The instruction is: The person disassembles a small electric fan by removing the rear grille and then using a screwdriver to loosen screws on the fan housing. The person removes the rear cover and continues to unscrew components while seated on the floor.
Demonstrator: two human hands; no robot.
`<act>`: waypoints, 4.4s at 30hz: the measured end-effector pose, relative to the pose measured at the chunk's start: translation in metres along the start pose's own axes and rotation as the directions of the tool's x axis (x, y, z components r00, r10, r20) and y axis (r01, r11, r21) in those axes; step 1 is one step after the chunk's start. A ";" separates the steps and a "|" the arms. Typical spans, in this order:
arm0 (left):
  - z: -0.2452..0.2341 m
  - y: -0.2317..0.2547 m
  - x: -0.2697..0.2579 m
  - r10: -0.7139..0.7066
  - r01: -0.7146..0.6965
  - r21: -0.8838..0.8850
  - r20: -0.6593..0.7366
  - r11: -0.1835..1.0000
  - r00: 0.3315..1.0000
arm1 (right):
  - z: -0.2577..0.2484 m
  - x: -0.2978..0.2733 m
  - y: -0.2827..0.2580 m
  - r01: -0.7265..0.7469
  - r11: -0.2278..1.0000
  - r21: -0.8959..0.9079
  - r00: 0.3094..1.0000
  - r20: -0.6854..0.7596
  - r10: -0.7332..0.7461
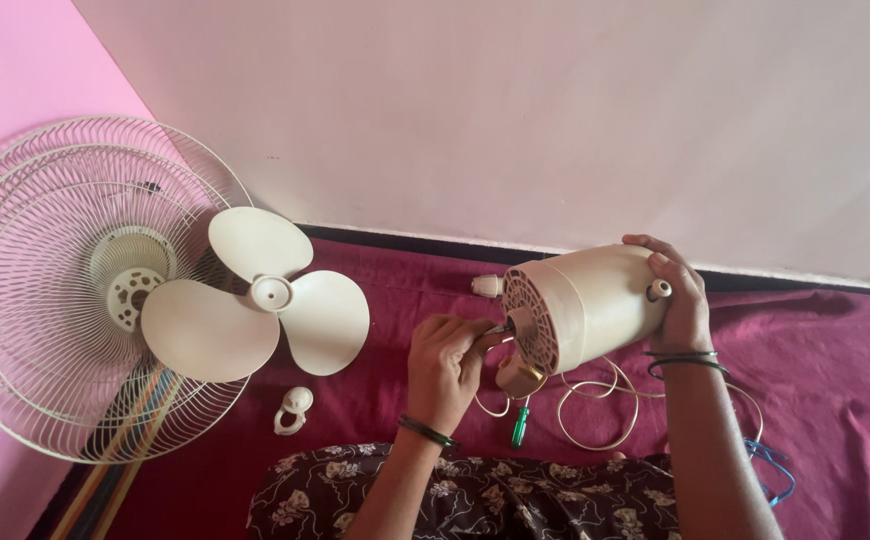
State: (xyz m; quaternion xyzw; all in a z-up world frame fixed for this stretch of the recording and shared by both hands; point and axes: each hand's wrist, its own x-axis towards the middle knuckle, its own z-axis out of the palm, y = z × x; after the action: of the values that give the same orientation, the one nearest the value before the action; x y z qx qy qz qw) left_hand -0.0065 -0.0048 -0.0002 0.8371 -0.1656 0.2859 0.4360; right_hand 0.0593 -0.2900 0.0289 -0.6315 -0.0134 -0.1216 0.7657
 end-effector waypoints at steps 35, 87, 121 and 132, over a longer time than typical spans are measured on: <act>0.060 0.050 -0.001 0.033 -0.032 -0.010 0.095 0.999 0.995 | -0.049 0.031 0.021 -0.134 0.936 0.324 0.975 0.213 0.066; 0.021 0.036 0.011 -0.098 0.096 -0.079 -0.026 0.992 0.995 | 0.030 -0.019 0.005 0.094 0.990 -0.107 0.995 0.038 -0.090; -0.069 -0.058 -0.026 -0.687 0.672 -0.309 0.077 0.673 0.723 | 0.144 -0.134 0.067 0.553 0.786 -0.277 0.808 0.408 -0.424; -0.022 -0.121 -0.092 -0.892 0.807 -0.589 0.340 0.043 0.297 | 0.168 -0.111 0.091 0.624 0.579 -0.524 0.727 0.662 -0.184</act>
State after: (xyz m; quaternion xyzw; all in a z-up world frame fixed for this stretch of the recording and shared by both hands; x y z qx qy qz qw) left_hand -0.0218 0.0845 -0.1245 0.5260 0.2973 -0.0615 0.7944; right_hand -0.0080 -0.0921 -0.0439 -0.8627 -0.3306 -0.1137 0.3655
